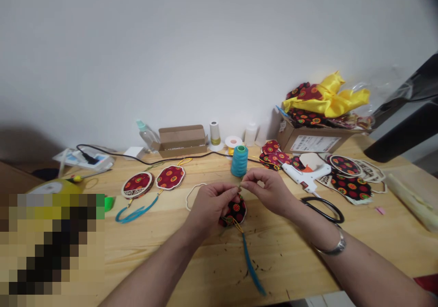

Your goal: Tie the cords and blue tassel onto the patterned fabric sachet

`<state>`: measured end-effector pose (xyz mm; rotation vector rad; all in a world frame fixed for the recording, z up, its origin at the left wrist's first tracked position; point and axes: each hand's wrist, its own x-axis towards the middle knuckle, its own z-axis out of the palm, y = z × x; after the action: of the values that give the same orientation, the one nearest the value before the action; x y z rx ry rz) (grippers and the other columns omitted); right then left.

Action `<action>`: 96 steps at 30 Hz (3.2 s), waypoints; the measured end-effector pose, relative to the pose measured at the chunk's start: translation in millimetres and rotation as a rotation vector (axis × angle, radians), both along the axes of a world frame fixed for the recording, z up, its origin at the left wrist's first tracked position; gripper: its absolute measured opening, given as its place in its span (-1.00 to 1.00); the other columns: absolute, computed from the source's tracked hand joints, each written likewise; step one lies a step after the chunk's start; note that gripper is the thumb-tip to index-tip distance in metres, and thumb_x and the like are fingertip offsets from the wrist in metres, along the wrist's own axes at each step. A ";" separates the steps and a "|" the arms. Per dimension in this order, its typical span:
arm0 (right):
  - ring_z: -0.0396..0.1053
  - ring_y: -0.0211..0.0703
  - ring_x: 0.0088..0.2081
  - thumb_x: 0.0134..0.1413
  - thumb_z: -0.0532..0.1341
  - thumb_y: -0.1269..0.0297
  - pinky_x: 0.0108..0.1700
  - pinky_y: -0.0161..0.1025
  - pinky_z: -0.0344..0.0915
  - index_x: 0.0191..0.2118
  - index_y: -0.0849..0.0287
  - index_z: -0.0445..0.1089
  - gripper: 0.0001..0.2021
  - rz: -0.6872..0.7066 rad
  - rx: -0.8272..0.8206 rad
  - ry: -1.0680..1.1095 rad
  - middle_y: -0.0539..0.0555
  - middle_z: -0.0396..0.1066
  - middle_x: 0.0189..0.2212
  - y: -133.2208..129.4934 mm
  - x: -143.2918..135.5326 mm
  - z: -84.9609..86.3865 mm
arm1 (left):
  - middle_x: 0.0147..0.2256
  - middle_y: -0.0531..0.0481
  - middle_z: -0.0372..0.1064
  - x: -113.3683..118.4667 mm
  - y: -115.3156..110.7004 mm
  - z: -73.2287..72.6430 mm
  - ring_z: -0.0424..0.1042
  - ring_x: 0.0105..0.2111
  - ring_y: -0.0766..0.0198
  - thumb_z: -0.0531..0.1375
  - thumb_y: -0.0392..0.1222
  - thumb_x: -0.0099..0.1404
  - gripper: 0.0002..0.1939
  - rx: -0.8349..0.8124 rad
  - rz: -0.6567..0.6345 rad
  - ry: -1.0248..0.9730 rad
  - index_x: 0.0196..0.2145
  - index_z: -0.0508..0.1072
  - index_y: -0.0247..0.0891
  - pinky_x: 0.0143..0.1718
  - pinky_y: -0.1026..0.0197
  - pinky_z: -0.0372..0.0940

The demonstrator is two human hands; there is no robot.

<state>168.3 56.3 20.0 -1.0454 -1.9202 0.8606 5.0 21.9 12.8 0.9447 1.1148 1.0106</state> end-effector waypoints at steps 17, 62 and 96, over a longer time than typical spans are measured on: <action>0.27 -0.33 -0.47 -0.02 0.16 0.33 -0.39 -0.31 0.20 -0.12 0.22 0.43 -0.70 0.151 -0.465 0.239 0.04 0.46 -0.38 7.5 3.7 -4.0 | -0.64 0.08 0.30 0.2 2.4 -0.3 0.01 -0.77 0.60 0.27 -0.13 0.05 -0.78 -0.004 0.007 -0.138 -0.52 0.48 -0.39 -0.75 0.43 -0.15; 0.13 -0.16 -0.45 0.16 0.00 0.48 -0.38 -0.19 -0.05 -0.41 0.22 0.38 -0.76 0.015 0.836 -0.643 0.08 0.31 -0.56 -6.6 -1.4 -14.1 | -0.48 0.04 0.51 -1.5 3.7 -7.2 0.42 -0.41 0.25 0.21 -0.14 0.09 -0.83 0.282 0.155 0.397 -0.48 0.57 -0.23 -0.30 0.23 0.29; 0.17 -0.30 -0.58 0.19 -0.01 0.33 -0.49 -0.35 0.01 -0.59 0.20 0.22 -0.68 0.024 0.235 -0.462 -0.01 0.24 -0.66 -12.9 -5.2 -5.9 | -0.33 -0.05 0.44 -8.0 -4.7 -16.2 0.39 -0.34 0.27 0.00 -0.35 0.26 -0.72 0.918 -0.065 0.901 -0.19 0.46 -0.22 -0.27 0.27 0.25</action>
<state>163.1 43.4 14.1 -1.1476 -2.3518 0.4096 -3.0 17.2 -3.4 2.3158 1.3107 1.0682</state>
